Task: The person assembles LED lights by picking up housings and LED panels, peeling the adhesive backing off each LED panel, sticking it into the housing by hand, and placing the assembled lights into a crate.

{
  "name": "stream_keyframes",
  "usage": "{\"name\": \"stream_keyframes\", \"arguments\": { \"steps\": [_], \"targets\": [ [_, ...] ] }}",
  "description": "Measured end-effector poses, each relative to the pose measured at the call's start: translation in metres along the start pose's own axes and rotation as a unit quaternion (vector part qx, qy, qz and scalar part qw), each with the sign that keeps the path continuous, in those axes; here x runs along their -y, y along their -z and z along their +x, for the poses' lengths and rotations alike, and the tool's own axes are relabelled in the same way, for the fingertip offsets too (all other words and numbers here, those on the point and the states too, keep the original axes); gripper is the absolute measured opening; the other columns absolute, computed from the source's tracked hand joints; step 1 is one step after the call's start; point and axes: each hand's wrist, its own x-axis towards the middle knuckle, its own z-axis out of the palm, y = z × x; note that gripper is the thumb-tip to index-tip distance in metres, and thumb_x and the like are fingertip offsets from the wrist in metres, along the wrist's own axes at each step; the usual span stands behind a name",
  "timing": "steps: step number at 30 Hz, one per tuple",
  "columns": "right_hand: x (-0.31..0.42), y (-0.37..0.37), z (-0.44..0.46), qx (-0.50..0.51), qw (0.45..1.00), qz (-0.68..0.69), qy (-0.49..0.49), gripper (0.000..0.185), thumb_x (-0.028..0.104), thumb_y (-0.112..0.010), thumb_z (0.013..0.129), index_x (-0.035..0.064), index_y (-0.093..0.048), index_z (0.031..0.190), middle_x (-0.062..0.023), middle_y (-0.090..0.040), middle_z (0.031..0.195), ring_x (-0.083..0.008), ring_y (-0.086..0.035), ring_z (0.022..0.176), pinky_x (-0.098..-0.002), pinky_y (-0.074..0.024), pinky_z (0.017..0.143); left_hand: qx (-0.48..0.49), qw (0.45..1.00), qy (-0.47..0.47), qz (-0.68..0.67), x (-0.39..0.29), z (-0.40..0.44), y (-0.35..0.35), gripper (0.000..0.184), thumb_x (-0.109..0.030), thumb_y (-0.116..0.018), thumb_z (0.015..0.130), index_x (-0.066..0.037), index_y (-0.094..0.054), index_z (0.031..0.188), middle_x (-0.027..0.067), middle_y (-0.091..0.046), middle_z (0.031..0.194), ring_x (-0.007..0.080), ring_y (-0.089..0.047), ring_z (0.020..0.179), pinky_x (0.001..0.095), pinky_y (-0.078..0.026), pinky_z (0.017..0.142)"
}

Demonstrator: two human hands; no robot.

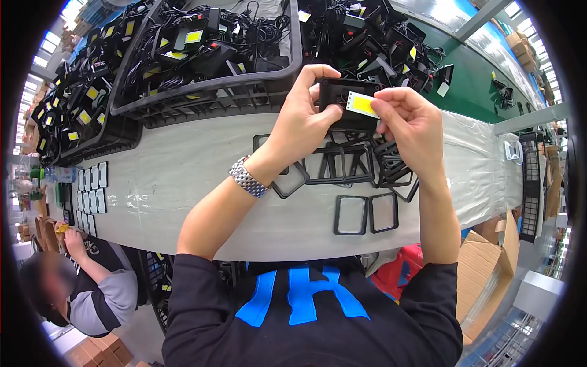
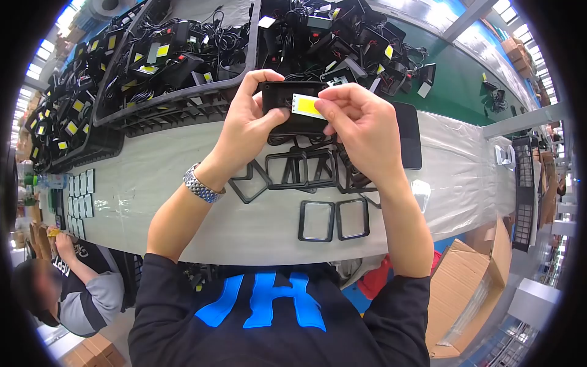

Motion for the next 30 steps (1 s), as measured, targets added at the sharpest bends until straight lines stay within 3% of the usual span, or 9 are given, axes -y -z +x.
{"name": "stream_keyframes", "arguments": {
  "steps": [5,8,14,17,20,21,25,28,30],
  "targets": [
    [0.006,-0.001,0.003,0.037,0.998,-0.041,0.015,0.014,0.012,-0.068,0.087,-0.0003,-0.067,0.093,0.0004,-0.064,0.072,-0.0005,-0.051,0.058,-0.0166,-0.0397,0.049,-0.004,0.981,0.09,-0.173,-0.001,-0.005,0.004,0.029,-0.008,-0.057,0.092,-0.006,-0.043,0.118,0.008,-0.062,0.093,0.006,-0.058,0.076,0.0215,-0.048,0.065],
    [0.007,0.001,0.0,0.052,0.998,-0.025,0.025,0.014,0.011,-0.07,0.086,-0.0005,-0.067,0.094,0.0015,-0.063,0.072,0.0003,-0.051,0.058,-0.0162,-0.0387,0.049,-0.011,0.993,0.081,-0.081,-0.007,-0.007,0.005,0.029,-0.008,-0.057,0.093,-0.006,-0.043,0.118,0.0081,-0.062,0.093,0.0071,-0.059,0.077,0.0212,-0.05,0.066],
    [0.01,-0.003,-0.005,0.048,0.997,-0.049,0.043,0.013,0.009,-0.07,0.085,-0.0014,-0.067,0.092,0.0004,-0.066,0.073,0.0005,-0.052,0.06,-0.0157,-0.0412,0.052,-0.046,0.996,0.032,-0.068,0.002,-0.004,0.004,0.029,-0.005,-0.057,0.091,-0.007,-0.043,0.117,0.0091,-0.062,0.092,0.0112,-0.064,0.084,0.0268,-0.056,0.069],
    [0.01,-0.003,-0.002,0.043,0.994,-0.084,0.048,0.012,0.008,-0.07,0.084,-0.0018,-0.068,0.092,-0.0007,-0.067,0.073,-0.0001,-0.054,0.061,-0.0165,-0.0428,0.054,-0.039,0.983,0.11,-0.138,-0.011,-0.007,0.001,0.026,-0.011,-0.054,0.094,-0.007,-0.044,0.117,0.0087,-0.06,0.097,0.0144,-0.065,0.088,0.0342,-0.06,0.07],
    [0.011,-0.004,-0.001,0.055,0.993,-0.097,0.032,0.014,0.009,-0.07,0.084,-0.0014,-0.068,0.092,-0.0023,-0.067,0.073,-0.0013,-0.055,0.061,-0.0179,-0.044,0.056,-0.027,0.967,0.125,-0.221,-0.012,-0.008,0.003,0.026,-0.023,-0.048,0.098,-0.008,-0.043,0.119,0.0078,-0.057,0.103,0.0173,-0.066,0.09,0.0393,-0.061,0.071],
    [0.012,-0.006,0.0,0.049,0.993,-0.105,0.027,0.014,0.01,-0.07,0.084,-0.0012,-0.068,0.092,-0.0029,-0.067,0.073,-0.0019,-0.056,0.061,-0.0183,-0.0444,0.056,-0.018,0.98,0.111,-0.165,-0.013,-0.009,-0.001,0.034,-0.036,-0.039,0.101,-0.009,-0.044,0.121,0.0067,-0.055,0.106,0.0184,-0.066,0.093,0.0377,-0.06,0.073],
    [0.014,-0.015,0.0,0.034,0.989,-0.14,0.026,0.015,0.011,-0.068,0.084,-0.0008,-0.068,0.093,-0.0055,-0.068,0.074,-0.0048,-0.058,0.06,-0.0205,-0.0463,0.057,0.009,0.982,0.112,-0.154,-0.01,-0.014,0.001,0.052,-0.048,-0.026,0.101,-0.008,-0.041,0.13,0.0111,-0.056,0.107,0.0202,-0.062,0.102,0.0416,-0.056,0.084],
    [0.012,-0.019,0.0,0.027,0.985,-0.169,0.037,0.015,0.011,-0.067,0.084,-0.0009,-0.067,0.092,-0.0075,-0.069,0.074,-0.0081,-0.062,0.062,-0.0231,-0.0482,0.058,0.014,0.983,0.102,-0.149,-0.01,-0.018,0.002,0.048,-0.044,-0.029,0.102,-0.007,-0.042,0.128,0.0115,-0.056,0.109,0.0183,-0.062,0.1,0.0399,-0.056,0.083],
    [0.012,-0.02,0.0,0.021,0.98,-0.19,0.046,0.014,0.011,-0.067,0.084,-0.001,-0.067,0.091,-0.0092,-0.069,0.075,-0.0112,-0.064,0.063,-0.0247,-0.0494,0.06,0.013,0.981,0.086,-0.174,-0.006,-0.019,0.002,0.035,-0.032,-0.04,0.1,-0.006,-0.044,0.124,0.0077,-0.057,0.104,0.0138,-0.063,0.092,0.0336,-0.058,0.076]
  ]
}}
